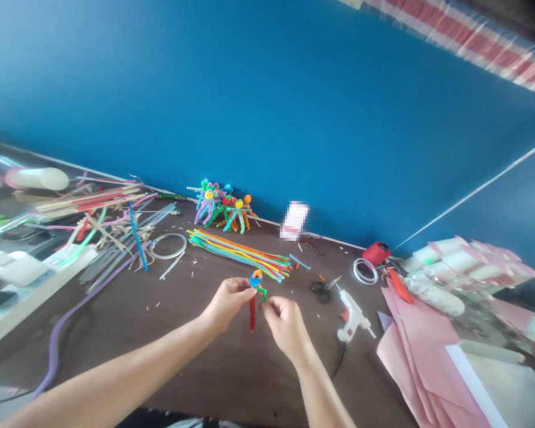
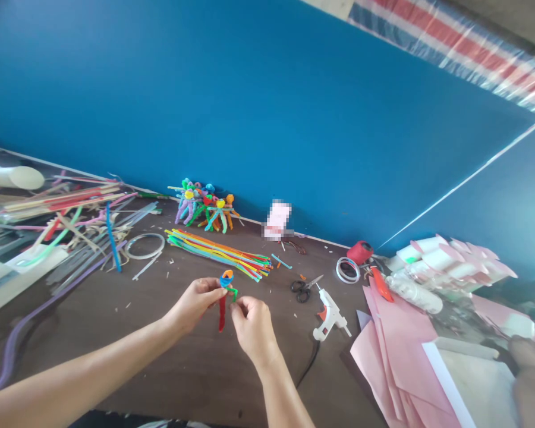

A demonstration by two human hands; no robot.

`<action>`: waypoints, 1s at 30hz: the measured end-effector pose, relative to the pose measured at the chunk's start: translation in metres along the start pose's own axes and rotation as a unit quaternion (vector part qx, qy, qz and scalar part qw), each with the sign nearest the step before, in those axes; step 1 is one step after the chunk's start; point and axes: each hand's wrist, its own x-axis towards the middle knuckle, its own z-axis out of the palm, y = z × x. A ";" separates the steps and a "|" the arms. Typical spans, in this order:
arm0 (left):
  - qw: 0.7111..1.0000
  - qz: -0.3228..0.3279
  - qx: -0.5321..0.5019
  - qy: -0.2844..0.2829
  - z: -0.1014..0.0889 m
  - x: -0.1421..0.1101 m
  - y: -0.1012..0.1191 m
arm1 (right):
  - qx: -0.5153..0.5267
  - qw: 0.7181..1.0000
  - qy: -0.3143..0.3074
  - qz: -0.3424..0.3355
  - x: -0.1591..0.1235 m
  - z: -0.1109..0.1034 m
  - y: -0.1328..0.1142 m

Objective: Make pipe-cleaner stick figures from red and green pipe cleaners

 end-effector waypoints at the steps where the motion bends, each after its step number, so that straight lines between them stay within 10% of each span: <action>1: 1.000 0.012 0.024 0.004 0.000 0.000 0.000 | -0.020 1.000 0.007 -0.008 -0.001 -0.001 -0.001; 10: 0.991 0.004 0.117 -0.070 -0.004 -0.001 0.016 | -0.053 0.998 0.037 -0.021 -0.002 -0.021 -0.008; 18: 0.985 -0.077 -0.056 -0.146 -0.011 0.003 0.010 | 0.154 0.985 -0.014 0.079 0.007 -0.021 0.002; 30: 0.992 -0.036 -0.115 -0.046 0.002 -0.001 0.000 | 0.102 0.992 -0.032 0.069 0.004 -0.001 0.005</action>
